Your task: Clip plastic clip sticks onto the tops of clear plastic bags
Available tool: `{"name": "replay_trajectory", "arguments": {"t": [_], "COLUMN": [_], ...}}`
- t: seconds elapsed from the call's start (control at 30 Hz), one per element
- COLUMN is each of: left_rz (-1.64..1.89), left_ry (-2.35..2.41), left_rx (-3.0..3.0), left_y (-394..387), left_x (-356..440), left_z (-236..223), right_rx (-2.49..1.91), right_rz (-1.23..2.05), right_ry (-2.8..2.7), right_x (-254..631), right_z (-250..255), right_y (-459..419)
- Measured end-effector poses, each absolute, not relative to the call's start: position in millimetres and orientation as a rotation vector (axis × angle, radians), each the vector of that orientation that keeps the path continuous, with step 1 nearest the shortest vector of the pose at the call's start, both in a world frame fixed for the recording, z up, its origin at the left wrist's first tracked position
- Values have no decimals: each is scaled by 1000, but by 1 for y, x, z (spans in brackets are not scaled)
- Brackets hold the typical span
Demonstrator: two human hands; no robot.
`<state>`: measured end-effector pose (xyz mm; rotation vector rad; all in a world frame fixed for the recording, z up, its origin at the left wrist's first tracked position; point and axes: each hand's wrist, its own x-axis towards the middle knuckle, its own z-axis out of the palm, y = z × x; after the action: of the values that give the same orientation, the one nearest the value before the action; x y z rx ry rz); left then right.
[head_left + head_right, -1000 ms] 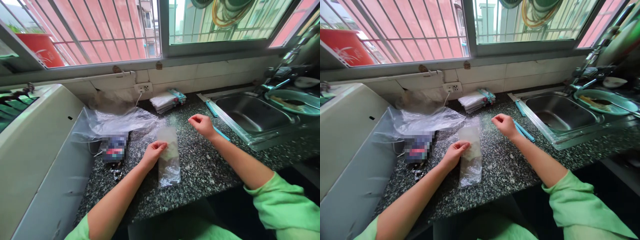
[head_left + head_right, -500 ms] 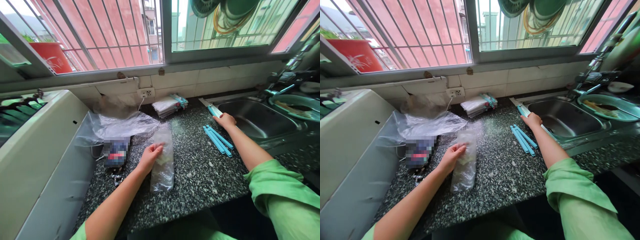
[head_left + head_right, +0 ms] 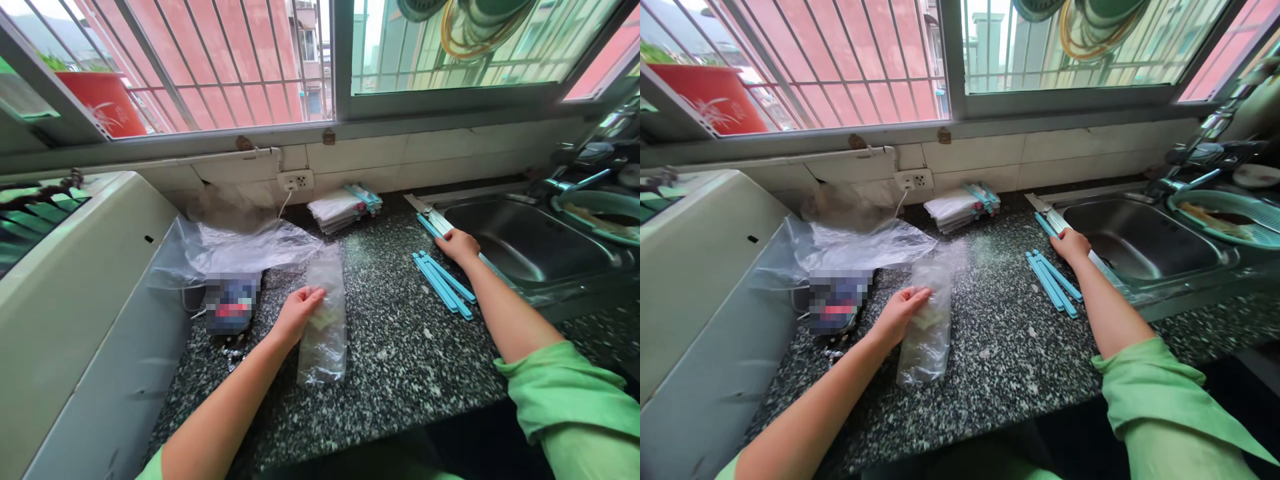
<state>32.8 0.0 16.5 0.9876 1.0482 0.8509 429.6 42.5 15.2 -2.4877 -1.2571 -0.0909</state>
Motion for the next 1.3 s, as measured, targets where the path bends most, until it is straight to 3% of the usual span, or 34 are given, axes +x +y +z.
{"name": "replay_trajectory", "arguments": {"t": [0.8,1.3], "left_rz": [880,810], "left_ry": [990,874], "left_rx": [922,811], "left_y": [-8,-19], "left_x": [37,44], "left_z": [23,24], "right_rx": [-1564,-1238], "right_rz": [-48,9], "right_ry": [-1870,-2088], "right_x": [270,248], "right_z": [36,30], "right_y": [-23,-47]}}
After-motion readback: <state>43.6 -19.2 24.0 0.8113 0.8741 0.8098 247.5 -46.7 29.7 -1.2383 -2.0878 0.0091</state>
